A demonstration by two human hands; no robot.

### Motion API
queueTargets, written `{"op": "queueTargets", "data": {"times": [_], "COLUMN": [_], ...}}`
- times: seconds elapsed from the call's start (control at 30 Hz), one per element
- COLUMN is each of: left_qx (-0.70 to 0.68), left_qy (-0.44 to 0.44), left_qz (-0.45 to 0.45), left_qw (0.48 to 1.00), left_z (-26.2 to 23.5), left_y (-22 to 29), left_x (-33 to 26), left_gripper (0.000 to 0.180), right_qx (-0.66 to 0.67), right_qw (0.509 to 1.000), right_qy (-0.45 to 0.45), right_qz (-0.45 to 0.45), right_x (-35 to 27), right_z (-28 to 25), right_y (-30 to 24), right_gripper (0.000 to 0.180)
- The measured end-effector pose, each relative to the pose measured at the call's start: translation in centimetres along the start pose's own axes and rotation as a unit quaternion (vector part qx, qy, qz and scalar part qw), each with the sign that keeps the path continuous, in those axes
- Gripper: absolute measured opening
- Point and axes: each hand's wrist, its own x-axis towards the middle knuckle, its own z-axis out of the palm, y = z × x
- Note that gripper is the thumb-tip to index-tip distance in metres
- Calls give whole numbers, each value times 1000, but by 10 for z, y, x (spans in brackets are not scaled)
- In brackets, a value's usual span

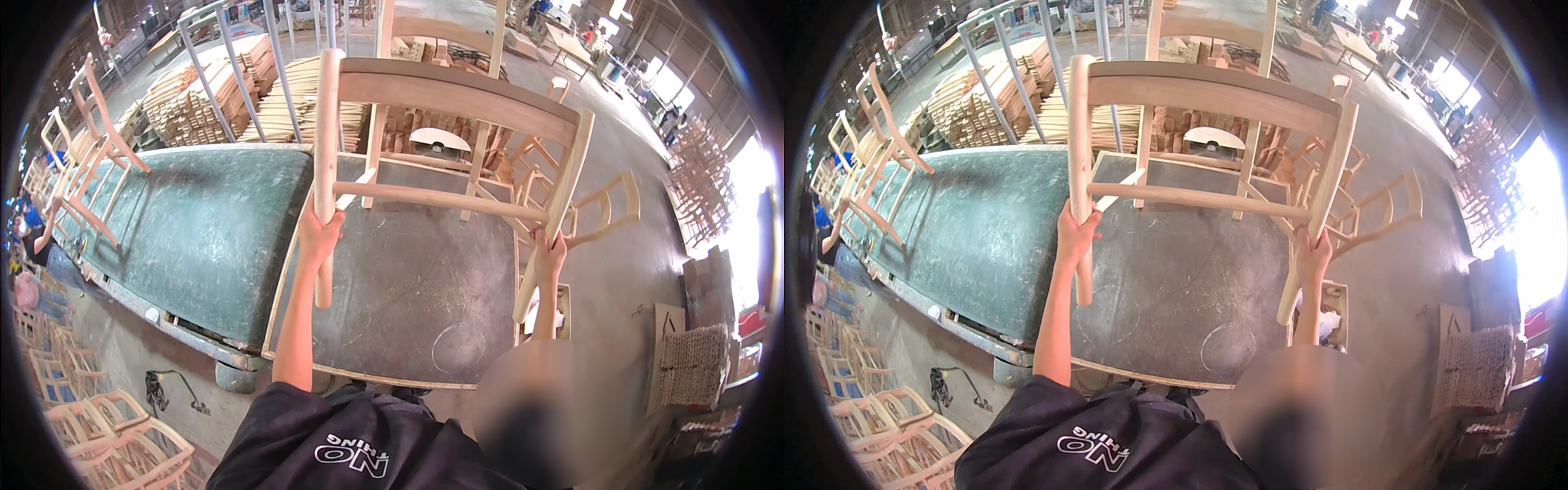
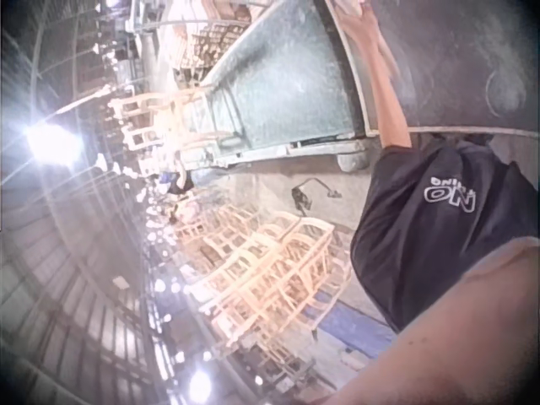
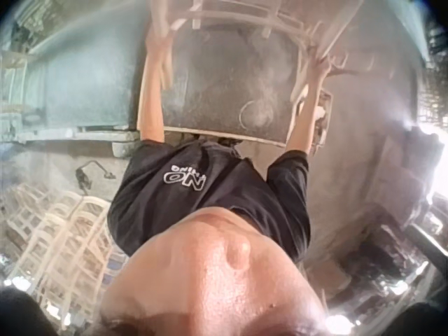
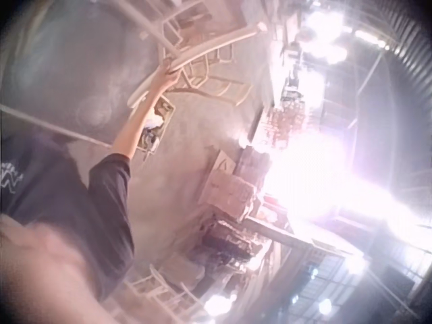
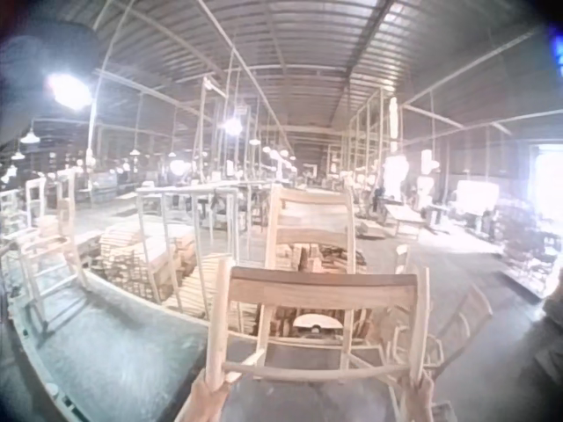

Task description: The person assembles wooden chair frames by picking up components, aligning legs and backrests, and inserting them into place. The person then uses a power sander to smooth the edges of the assembled chair frame.

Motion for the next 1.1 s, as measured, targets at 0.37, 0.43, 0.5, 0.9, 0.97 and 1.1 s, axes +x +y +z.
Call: {"op": "queueTargets", "data": {"times": [0.37, 0.43, 0.5, 0.9, 0.97, 1.1], "left_qx": [-25, -14, 3, 39, 44, 69], "left_qy": [-9, 2, 4, 24, 35, 51], "left_qz": [-35, -40, -48, -54, -35, -24], "left_qw": [999, 999, 999, 998, 998, 996], "left_z": [-7, -3, 1, 14, 13, -5], "left_y": [-8, -3, 3, 8, 3, -10], "left_x": [-7, -1, 1, -6, -10, -17], "left_gripper": [17, 17, 19, 15, 20, 26], "right_qx": [-29, -58, -74, 24, 74, 193], "right_qw": [1000, 998, 997, 998, 995, 975], "right_qy": [4, 15, 23, -19, -37, -66], "right_qz": [-5, 14, 8, 47, 58, 87], "right_x": [-3, -1, 8, 1, -4, -13], "right_z": [8, 12, 10, -1, -4, -3], "right_y": [-9, -15, -15, -25, -20, -23], "right_gripper": [25, 27, 29, 31, 32, 33]}}
